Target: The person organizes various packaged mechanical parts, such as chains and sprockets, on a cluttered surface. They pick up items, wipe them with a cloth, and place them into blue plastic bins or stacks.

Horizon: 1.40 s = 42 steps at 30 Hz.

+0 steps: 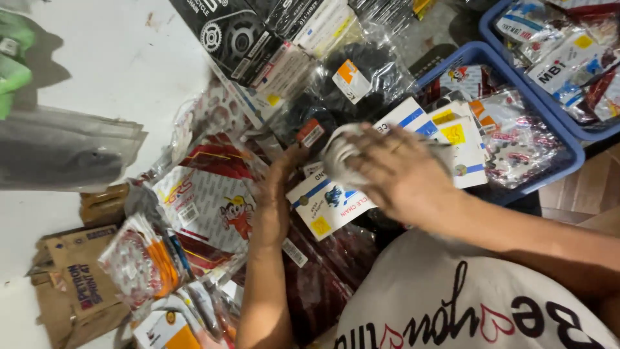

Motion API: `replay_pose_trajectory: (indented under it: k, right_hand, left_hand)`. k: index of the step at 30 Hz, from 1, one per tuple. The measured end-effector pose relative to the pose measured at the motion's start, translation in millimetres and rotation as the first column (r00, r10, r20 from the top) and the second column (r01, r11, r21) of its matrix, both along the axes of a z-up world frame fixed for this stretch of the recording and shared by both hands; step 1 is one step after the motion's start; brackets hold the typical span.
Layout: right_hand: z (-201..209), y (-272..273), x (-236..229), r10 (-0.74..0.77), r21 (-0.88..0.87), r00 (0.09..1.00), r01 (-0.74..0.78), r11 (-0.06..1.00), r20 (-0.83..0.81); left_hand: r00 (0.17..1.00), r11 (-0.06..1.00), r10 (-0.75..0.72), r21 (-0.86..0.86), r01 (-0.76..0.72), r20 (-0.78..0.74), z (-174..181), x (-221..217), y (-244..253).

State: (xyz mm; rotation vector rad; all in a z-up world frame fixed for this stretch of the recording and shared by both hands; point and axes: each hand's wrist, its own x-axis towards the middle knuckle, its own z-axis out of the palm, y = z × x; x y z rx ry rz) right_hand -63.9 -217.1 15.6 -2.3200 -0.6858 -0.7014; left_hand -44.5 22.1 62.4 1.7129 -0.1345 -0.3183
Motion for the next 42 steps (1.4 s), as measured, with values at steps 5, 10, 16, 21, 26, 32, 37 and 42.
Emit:
replay_pose_trajectory:
  k: [5, 10, 16, 21, 26, 32, 37, 42]
  right_hand:
    - [6, -15, 4, -0.051, 0.007, 0.998, 0.051, 0.999, 0.029]
    - [9, -18, 5, -0.047, 0.011, 0.998, 0.046, 0.999, 0.031]
    - [9, -15, 3, -0.038, -0.024, 0.999, 0.038, 0.999, 0.023]
    - [7, -16, 2, -0.037, -0.015, 0.999, 0.037, 0.999, 0.005]
    - [13, -14, -1, -0.044, -0.006, 0.999, 0.044, 0.999, -0.001]
    - [13, -14, 3, 0.003, -0.034, 1.0, -0.003, 0.999, -0.014]
    - [21, -7, 1, 0.0, -0.083, 0.999, -0.003, 0.997, -0.036]
    - [19, -8, 0, 0.023, -0.085, 0.999, -0.025, 0.996, -0.025]
  left_hand:
    - [0.999, 0.999, 0.003, 0.04, -0.002, -0.036, -21, -1, 10]
    - [0.983, 0.928, 0.167, 0.324, -0.181, 0.071, 31, 13, 19]
    - [0.912, 0.819, 0.271, 0.423, -0.386, 0.309, 33, 72, 58]
    - [0.954, 0.556, 0.106, 0.779, -0.289, 0.279, -69, 160, 87]
    - [0.994, 0.361, 0.077, 0.927, -0.1, 0.077, -138, 190, 92]
    - [0.993, 0.402, 0.113, 0.913, -0.07, 0.026, -151, 192, 82]
    - [0.978, 0.494, 0.205, 0.866, -0.072, -0.036, -104, 176, 63]
    - [0.966, 0.607, 0.254, 0.77, -0.198, 0.049, -138, 189, 75]
